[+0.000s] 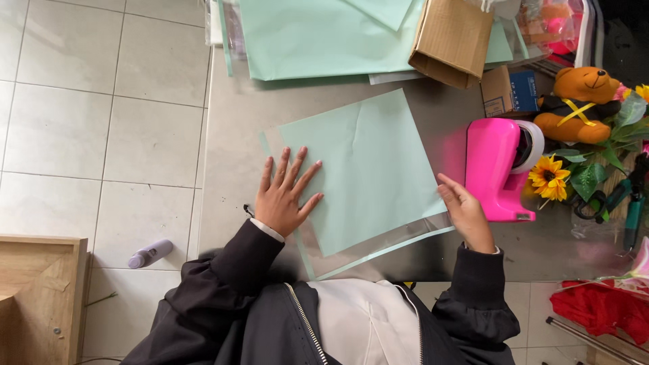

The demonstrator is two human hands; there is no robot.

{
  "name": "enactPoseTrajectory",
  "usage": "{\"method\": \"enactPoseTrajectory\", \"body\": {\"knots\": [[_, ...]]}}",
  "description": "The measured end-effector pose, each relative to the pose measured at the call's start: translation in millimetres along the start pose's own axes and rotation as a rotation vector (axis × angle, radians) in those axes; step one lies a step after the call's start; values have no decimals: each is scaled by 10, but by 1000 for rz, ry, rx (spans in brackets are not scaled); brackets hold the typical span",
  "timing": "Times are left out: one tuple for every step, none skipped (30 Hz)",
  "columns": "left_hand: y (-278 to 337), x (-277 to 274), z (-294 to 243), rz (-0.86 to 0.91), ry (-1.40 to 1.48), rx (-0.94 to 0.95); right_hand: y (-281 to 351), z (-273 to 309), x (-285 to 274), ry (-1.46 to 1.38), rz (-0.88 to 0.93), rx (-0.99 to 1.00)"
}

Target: The person wraps a bouquet of red and yellow flowers with light green translucent sheets, using a tape dispenser and shears to cut and secure the packaging around a brown cardboard base.

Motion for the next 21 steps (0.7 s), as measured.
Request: {"method": "enactPoseTrajectory", "body": {"knots": [[5, 7, -21, 20, -20, -2, 53, -53, -17, 164, -28, 1], [-7, 10, -11, 19, -21, 5, 160, 24, 124, 161, -34, 1], [-7, 25, -9, 18, -24, 2, 288, 228, 174, 422, -217, -185], [-6, 38, -2, 17, -27, -2, 453, 444, 276, 682, -398, -373], [-21, 34, 3, 11, -30, -2, 543, 529, 434, 680, -401, -380], [-39, 29, 13, -4, -28, 2, 667, 673, 590, 803, -502, -464], [17, 49, 4, -3, -21, 2, 865, 771, 767, 928, -592, -537], [7, 42, 12, 7, -19, -2, 902, 781, 899, 929, -582, -532], [4, 41, 9, 12, -16, 4, 969, 817, 1064, 957, -561, -615], [-3, 44, 10, 17, -13, 9, 1036, 850, 1232, 982, -540, -698], [3, 44, 7, 27, -10, 4, 1054, 810, 1305, 983, -528, -694], [7, 37, 2, 31, -5, 2, 1079, 783, 1393, 979, -497, -721], [-15, 18, 7, 30, -2, 1, 1081, 769, 1482, 974, -471, -752], [2, 25, 0, 35, -2, -4, 1091, 785, 1491, 972, -464, -751], [-6, 23, 0, 36, -8, -5, 1086, 813, 1500, 969, -469, -752], [-17, 18, -4, 37, -14, -6, 1082, 844, 1504, 967, -474, -753], [-25, 13, 0, 37, -19, -5, 1072, 849, 1498, 963, -476, -753], [-33, 10, 4, 37, -21, -5, 1059, 850, 1498, 957, -467, -754], [-10, 21, -1, 43, -22, -5, 1077, 832, 1500, 953, -452, -751], [-4, 26, 2, 50, -24, -4, 1089, 854, 1494, 950, -450, -746], [-8, 22, 2, 39, -23, 0, 1096, 884, 1484, 944, -450, -755]]}}
Point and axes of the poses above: each hand's wrist, its own y-axis away from the middle knuckle, its own x-axis out of the palm, z = x × y, the point moved 6 cm from there along -y, towards the middle knuckle, and after that the axes turned 4 degrees about y, right-handed, at the moved point
